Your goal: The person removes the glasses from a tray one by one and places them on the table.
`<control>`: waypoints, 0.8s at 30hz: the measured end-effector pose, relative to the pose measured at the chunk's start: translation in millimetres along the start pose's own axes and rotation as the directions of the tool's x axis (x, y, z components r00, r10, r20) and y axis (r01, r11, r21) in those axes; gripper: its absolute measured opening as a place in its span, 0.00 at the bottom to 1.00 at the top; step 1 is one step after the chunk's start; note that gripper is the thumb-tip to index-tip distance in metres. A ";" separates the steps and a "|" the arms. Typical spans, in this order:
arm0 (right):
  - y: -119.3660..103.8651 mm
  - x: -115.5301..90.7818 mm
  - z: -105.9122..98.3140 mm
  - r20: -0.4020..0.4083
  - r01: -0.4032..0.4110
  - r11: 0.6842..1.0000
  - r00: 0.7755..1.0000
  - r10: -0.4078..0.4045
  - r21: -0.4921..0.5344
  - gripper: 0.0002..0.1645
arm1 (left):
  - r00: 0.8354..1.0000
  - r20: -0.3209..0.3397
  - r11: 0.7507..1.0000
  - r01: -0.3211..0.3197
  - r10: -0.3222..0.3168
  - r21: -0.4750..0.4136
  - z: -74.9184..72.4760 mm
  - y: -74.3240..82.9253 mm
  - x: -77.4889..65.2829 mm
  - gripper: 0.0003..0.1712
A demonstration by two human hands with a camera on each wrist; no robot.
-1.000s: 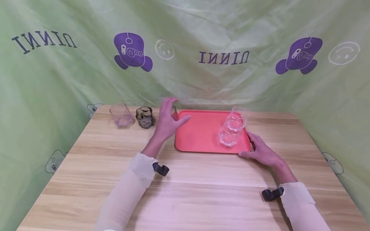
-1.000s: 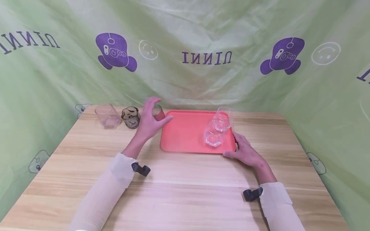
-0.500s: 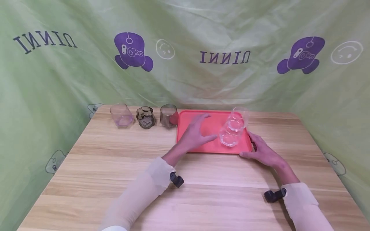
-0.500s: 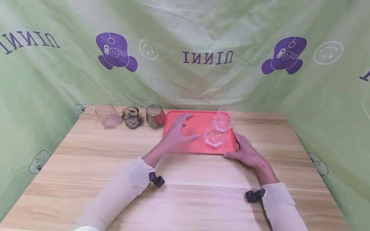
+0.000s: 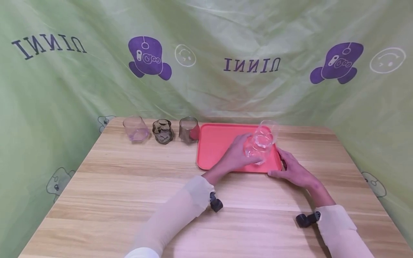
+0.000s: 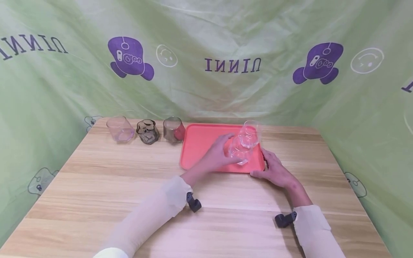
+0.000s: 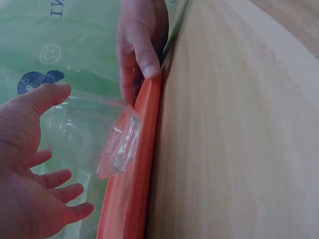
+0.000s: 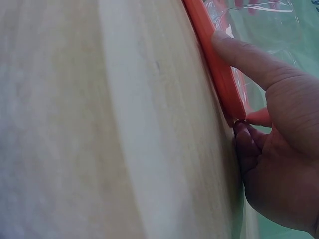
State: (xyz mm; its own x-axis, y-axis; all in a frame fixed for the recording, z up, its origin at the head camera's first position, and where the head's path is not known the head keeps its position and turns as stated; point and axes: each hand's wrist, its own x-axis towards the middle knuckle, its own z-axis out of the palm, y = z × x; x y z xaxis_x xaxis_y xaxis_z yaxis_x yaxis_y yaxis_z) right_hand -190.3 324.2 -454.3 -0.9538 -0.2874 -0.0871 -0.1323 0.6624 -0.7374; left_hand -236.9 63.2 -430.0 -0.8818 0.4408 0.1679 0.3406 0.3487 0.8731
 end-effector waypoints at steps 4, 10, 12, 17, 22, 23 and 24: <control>-0.2 0.1 -0.3 0.002 0.002 1.000 1.000 -0.002 -0.005 0.67 | 0.999 -0.031 0.999 0.028 -0.029 -0.038 8.6 1.1 4.9 0.55; -0.6 -0.9 -1.6 0.002 -0.003 1.000 1.000 0.003 -0.011 0.67 | 0.996 -0.051 0.991 0.071 -0.077 -0.117 18.1 1.7 10.4 0.54; -0.2 -1.0 -1.9 0.002 -0.004 1.000 1.000 0.004 -0.013 0.67 | 0.995 -0.047 0.988 0.078 -0.085 -0.136 20.9 1.4 11.2 0.54; -0.7 -0.9 -0.8 0.006 -0.002 1.000 1.000 0.002 -0.010 0.67 | 0.996 -0.043 0.987 0.070 -0.077 -0.148 25.6 -1.3 11.8 0.54; -1.7 -0.5 0.1 0.007 0.004 1.000 1.000 -0.004 -0.008 0.67 | 0.996 -0.035 0.989 0.075 -0.080 -0.129 25.8 -1.4 11.4 0.53; -1.6 -0.5 0.0 0.007 0.004 1.000 1.000 -0.004 -0.008 0.67 | 0.996 -0.033 0.989 0.078 -0.083 -0.123 25.7 -1.3 11.4 0.52; -1.8 -0.3 0.1 0.008 0.004 1.000 1.000 -0.003 -0.010 0.67 | 0.996 -0.033 0.990 0.083 -0.088 -0.117 25.6 -1.1 11.3 0.52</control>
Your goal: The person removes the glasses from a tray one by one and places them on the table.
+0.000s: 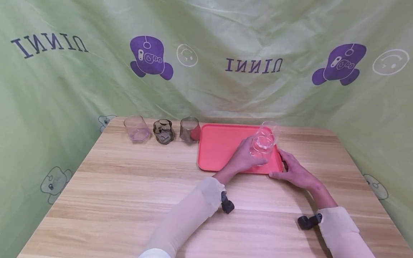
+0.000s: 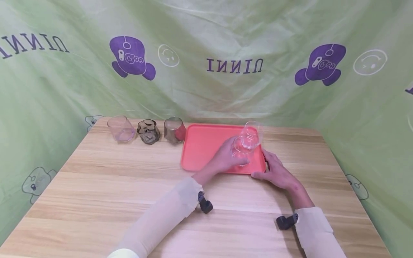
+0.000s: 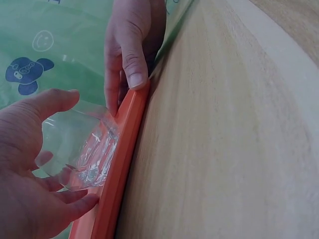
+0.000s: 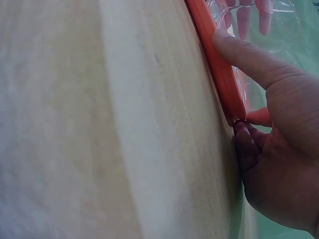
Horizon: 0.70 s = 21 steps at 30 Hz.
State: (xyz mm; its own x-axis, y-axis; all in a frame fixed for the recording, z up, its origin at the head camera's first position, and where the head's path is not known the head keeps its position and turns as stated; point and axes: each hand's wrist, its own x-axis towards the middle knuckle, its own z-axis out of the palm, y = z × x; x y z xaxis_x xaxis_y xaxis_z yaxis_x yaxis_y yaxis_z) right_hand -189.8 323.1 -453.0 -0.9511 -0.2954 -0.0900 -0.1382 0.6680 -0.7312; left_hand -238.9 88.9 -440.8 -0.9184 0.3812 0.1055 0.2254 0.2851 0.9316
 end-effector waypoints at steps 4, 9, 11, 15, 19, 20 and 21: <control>-0.1 -0.4 0.3 -0.001 -0.006 1.000 1.000 0.006 -0.007 0.67 | 1.000 -0.003 1.000 0.011 -0.011 0.022 0.0 0.4 -0.4 0.50; 0.0 0.3 1.0 -0.004 -0.011 1.000 1.000 0.011 -0.004 0.67 | 1.000 -0.011 0.999 0.020 -0.020 0.035 -0.3 1.5 -0.9 0.49; -0.1 0.5 1.3 -0.003 -0.015 1.000 1.000 0.015 -0.006 0.67 | 1.000 -0.016 0.999 0.020 -0.019 0.043 -0.6 1.3 -1.0 0.49; 0.3 0.1 1.5 -0.003 -0.024 1.000 1.000 0.024 -0.006 0.67 | 1.000 -0.020 0.998 0.009 -0.008 0.057 -2.3 0.7 -2.3 0.49; 0.6 -0.3 1.1 -0.001 -0.035 0.999 0.999 0.035 -0.013 0.68 | 1.000 -0.027 0.998 0.002 0.000 0.058 -6.9 -0.9 -4.1 0.48; 0.5 -0.3 0.8 -0.001 -0.038 0.999 0.999 0.038 -0.017 0.68 | 1.000 -0.026 0.998 -0.001 0.003 0.056 -8.8 -0.7 -4.7 0.48; 0.5 -0.2 0.5 -0.002 -0.039 0.999 0.999 0.039 -0.022 0.68 | 1.000 -0.028 0.999 -0.003 0.005 0.054 -10.9 -0.2 -5.3 0.47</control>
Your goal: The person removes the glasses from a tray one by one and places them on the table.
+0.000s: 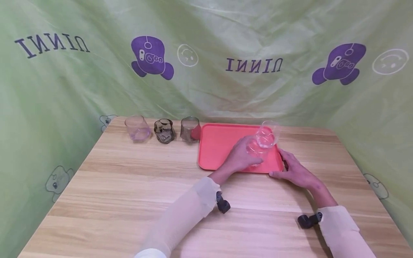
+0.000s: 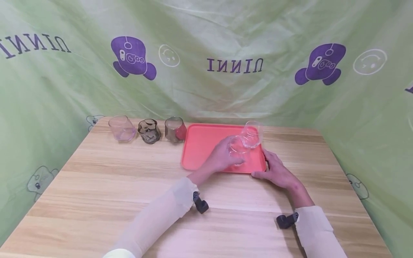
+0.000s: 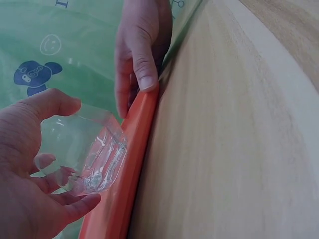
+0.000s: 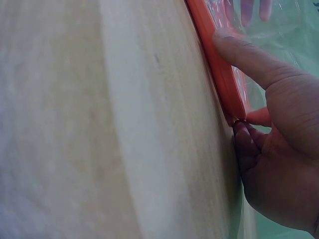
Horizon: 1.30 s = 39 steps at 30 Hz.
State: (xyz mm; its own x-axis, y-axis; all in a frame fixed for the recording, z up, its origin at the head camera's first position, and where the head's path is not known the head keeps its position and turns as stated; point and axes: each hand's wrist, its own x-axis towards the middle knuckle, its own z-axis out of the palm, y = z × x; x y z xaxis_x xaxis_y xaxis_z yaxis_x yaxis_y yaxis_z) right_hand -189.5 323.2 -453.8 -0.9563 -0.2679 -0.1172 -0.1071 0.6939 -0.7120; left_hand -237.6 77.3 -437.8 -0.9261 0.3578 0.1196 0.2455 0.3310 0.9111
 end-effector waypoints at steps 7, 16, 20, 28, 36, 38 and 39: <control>0.0 0.3 -1.3 -0.002 0.007 1.000 1.000 -0.007 0.001 0.68 | 1.000 -0.013 1.000 -0.004 0.004 0.005 -21.8 4.7 -7.1 0.49; 1.9 1.5 0.8 -0.003 0.019 1.000 1.000 -0.019 0.009 0.69 | 1.000 -0.023 0.998 0.020 -0.021 -0.054 -64.5 13.7 -20.9 0.50; 2.8 2.1 0.3 -0.006 0.033 0.999 0.999 -0.033 0.020 0.68 | 1.000 -0.009 1.000 -0.020 0.020 -0.018 -81.1 11.5 -27.1 0.49; -0.3 1.4 0.7 -0.001 0.042 0.999 0.999 -0.042 0.026 0.67 | 0.999 -0.032 0.999 -0.022 0.021 -0.030 -111.1 1.6 -45.6 0.47; -2.0 0.6 -1.4 0.000 0.029 0.999 1.000 -0.029 0.029 0.67 | 0.999 -0.051 1.000 0.001 0.000 0.012 -136.8 -8.1 -60.4 0.50; -1.7 0.5 -1.8 0.003 0.028 0.999 1.000 -0.028 0.027 0.67 | 0.998 -0.058 1.000 0.011 -0.010 0.011 -144.4 -10.3 -64.5 0.51; -1.6 0.6 -1.9 0.004 0.029 0.999 1.000 -0.029 0.027 0.67 | 0.998 -0.059 1.000 0.013 -0.012 0.014 -148.4 -11.5 -66.2 0.51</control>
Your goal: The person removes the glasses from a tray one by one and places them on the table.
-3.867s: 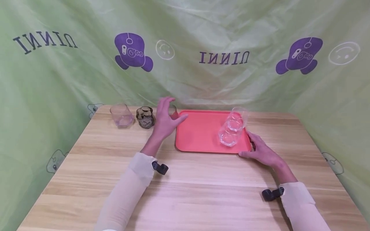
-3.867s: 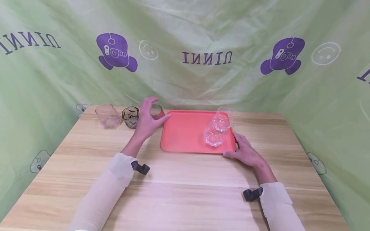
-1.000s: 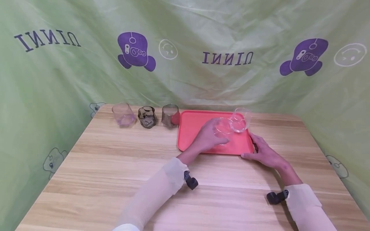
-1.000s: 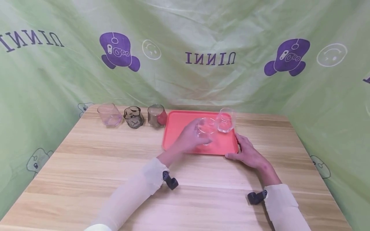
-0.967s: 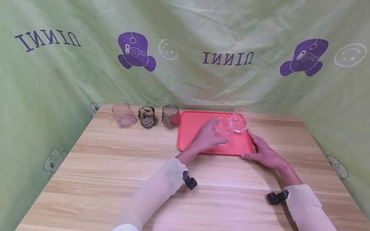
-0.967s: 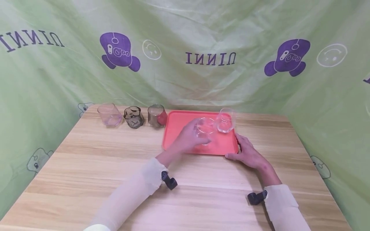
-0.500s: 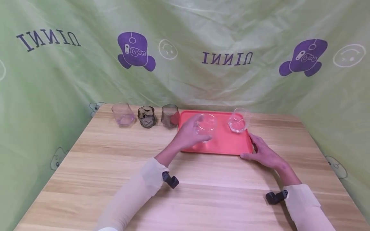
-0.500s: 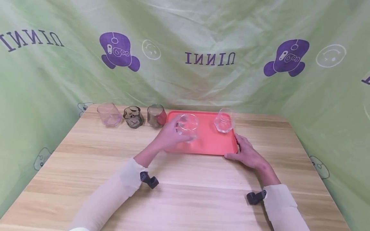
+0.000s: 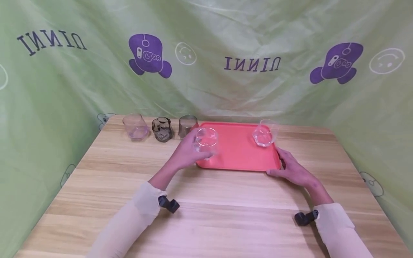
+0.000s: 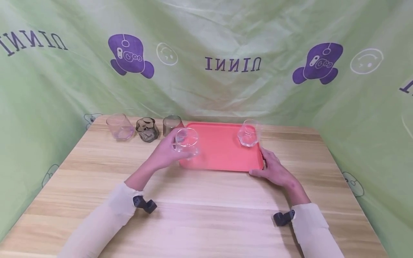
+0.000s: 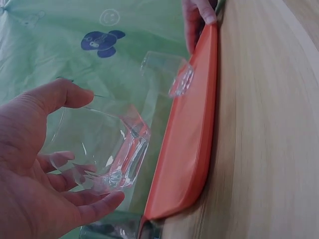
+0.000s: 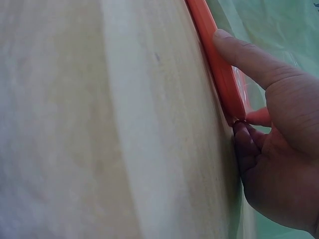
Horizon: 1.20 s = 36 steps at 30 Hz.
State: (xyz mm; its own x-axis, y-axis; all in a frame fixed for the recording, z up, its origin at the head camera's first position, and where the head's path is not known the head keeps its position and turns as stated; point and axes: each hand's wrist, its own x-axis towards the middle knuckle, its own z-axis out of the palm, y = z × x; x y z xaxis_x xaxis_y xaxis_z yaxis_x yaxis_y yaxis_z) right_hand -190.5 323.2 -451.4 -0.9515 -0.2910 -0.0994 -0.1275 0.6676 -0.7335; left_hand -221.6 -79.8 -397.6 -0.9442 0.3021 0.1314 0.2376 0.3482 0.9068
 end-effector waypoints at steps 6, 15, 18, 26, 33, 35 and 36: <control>2.2 -0.7 0.2 0.008 0.004 1.000 1.000 -0.004 -0.009 0.67 | 1.000 -0.011 0.998 0.011 -0.010 0.063 -23.8 -8.4 -12.0 0.53; 0.4 -0.6 -0.5 0.009 0.003 1.000 1.000 -0.003 -0.010 0.67 | 0.993 -0.052 0.990 0.106 -0.102 0.089 -58.7 -23.0 -33.3 0.53; -0.1 0.1 -0.2 0.012 0.006 1.000 1.000 -0.006 -0.013 0.67 | 0.990 -0.064 0.987 0.135 -0.129 0.088 -69.1 -29.7 -40.0 0.53; 0.9 0.7 0.0 -0.001 -0.007 0.999 1.000 0.007 -0.037 0.68 | 0.990 -0.077 0.988 0.123 -0.116 0.092 -88.5 -42.2 -52.5 0.51; 1.5 0.4 2.4 -0.002 0.000 0.999 1.000 0.000 -0.032 0.67 | 0.981 -0.131 0.975 0.163 -0.144 0.149 -105.7 -49.4 -62.6 0.53; 1.8 0.6 2.4 0.001 0.005 1.000 1.000 -0.005 -0.023 0.67 | 0.978 -0.144 0.971 0.175 -0.152 0.161 -109.6 -49.2 -64.1 0.53; 2.0 0.8 2.2 0.003 0.008 1.000 1.000 -0.007 -0.024 0.67 | 0.977 -0.149 0.970 0.179 -0.154 0.167 -111.3 -49.2 -64.7 0.54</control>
State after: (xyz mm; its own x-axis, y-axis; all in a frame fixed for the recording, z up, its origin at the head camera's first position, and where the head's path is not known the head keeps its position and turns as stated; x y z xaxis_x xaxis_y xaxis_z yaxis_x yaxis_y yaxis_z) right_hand -190.9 322.8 -454.4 -0.9498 -0.2977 -0.0956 -0.1413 0.6813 -0.7183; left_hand -197.6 -215.2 -406.1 -0.9929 0.1091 0.0481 0.0998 0.5400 0.8357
